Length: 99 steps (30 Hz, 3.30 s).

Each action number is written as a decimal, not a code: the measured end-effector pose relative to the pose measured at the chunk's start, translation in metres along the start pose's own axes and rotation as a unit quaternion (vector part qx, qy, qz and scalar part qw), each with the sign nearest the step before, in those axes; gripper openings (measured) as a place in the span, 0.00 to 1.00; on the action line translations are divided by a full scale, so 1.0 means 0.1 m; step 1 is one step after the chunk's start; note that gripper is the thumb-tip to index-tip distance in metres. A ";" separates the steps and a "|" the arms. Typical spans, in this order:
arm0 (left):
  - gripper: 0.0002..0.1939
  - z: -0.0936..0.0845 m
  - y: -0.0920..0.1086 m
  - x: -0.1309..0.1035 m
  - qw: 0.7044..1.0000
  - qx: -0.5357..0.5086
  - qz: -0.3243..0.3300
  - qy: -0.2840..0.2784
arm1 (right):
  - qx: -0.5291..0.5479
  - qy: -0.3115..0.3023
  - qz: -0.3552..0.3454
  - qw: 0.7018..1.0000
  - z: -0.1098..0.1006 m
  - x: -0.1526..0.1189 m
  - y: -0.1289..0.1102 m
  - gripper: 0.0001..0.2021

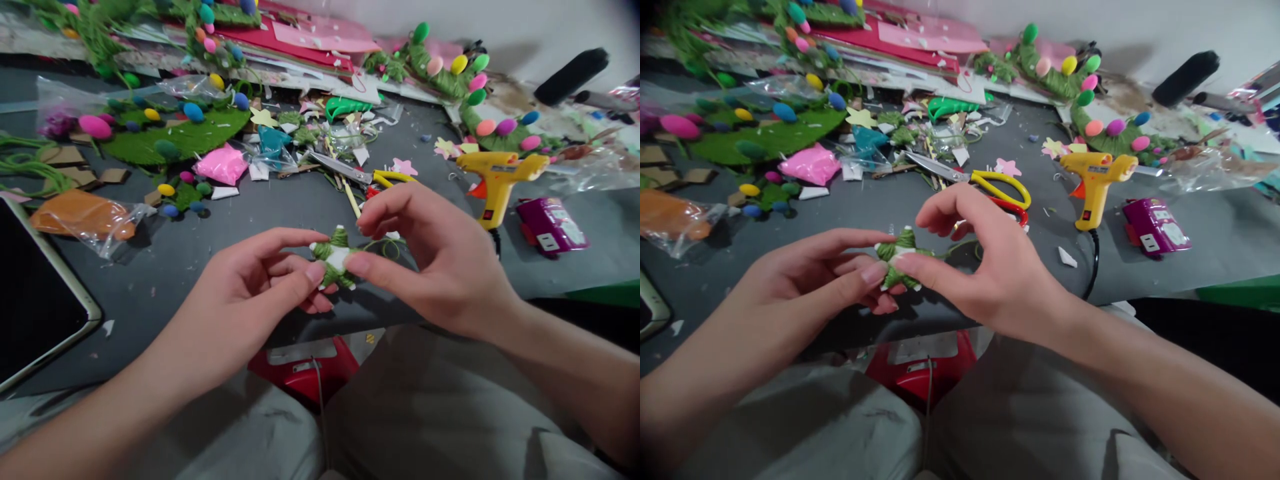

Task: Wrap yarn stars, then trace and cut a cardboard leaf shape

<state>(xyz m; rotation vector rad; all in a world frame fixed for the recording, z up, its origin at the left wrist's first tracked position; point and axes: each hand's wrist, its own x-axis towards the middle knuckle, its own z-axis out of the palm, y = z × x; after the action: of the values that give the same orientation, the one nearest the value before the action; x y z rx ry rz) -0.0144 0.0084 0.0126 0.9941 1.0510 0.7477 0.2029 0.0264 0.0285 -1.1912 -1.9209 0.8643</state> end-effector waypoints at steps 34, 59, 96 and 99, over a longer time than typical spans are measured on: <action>0.14 0.00 0.01 -0.01 0.999 0.033 0.010 0.022 | 0.022 0.005 0.058 0.998 0.04 -0.01 -0.02 0.10; 0.19 -0.03 -0.01 -0.01 0.991 0.127 0.002 0.035 | -0.003 -0.048 0.024 0.999 -0.10 0.00 -0.04 0.07; 0.16 -0.06 -0.01 -0.02 0.987 0.154 0.049 0.029 | 0.083 -0.100 0.132 0.983 0.03 -0.03 0.05 0.16; 0.16 -0.06 -0.02 -0.02 0.987 0.152 0.047 0.025 | 0.089 -0.103 0.129 0.982 0.03 -0.04 0.06 0.17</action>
<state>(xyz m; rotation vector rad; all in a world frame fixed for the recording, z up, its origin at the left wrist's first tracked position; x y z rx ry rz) -0.0209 0.0077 0.0106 1.3000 1.1910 0.7042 0.2041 0.0245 0.0210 -1.3022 -1.8253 1.3143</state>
